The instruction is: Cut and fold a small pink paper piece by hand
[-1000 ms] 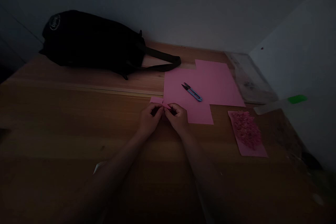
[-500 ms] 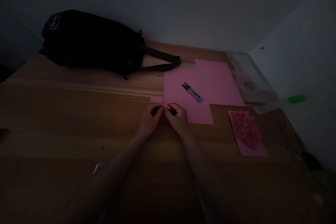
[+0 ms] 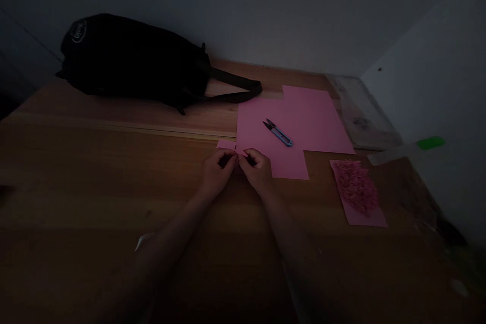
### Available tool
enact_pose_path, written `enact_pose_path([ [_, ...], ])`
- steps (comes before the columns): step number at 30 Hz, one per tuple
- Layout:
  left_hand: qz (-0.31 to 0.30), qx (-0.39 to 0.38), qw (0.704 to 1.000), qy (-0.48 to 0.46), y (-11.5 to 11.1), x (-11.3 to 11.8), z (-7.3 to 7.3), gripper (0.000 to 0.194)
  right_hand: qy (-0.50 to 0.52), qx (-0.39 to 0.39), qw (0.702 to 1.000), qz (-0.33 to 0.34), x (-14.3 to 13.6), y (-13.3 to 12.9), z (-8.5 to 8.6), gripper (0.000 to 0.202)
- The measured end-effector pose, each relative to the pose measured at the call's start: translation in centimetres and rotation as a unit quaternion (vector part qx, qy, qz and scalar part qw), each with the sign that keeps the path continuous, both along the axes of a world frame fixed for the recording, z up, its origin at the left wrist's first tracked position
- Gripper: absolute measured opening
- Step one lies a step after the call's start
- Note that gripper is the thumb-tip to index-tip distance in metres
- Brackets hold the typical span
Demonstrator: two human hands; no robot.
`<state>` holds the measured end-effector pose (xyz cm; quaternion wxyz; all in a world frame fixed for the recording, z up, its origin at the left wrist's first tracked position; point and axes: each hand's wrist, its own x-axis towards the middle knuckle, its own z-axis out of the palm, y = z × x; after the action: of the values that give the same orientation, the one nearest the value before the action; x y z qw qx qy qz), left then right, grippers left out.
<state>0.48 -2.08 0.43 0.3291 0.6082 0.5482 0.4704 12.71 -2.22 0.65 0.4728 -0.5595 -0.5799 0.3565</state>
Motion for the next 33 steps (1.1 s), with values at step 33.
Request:
enact_pose_path([
  [33,-0.026,-0.010,1.000,-0.011,-0.13,0.02,0.37,0.008,0.013,-0.018,1.000,0.011,0.10,0.05,0.05,0.014],
])
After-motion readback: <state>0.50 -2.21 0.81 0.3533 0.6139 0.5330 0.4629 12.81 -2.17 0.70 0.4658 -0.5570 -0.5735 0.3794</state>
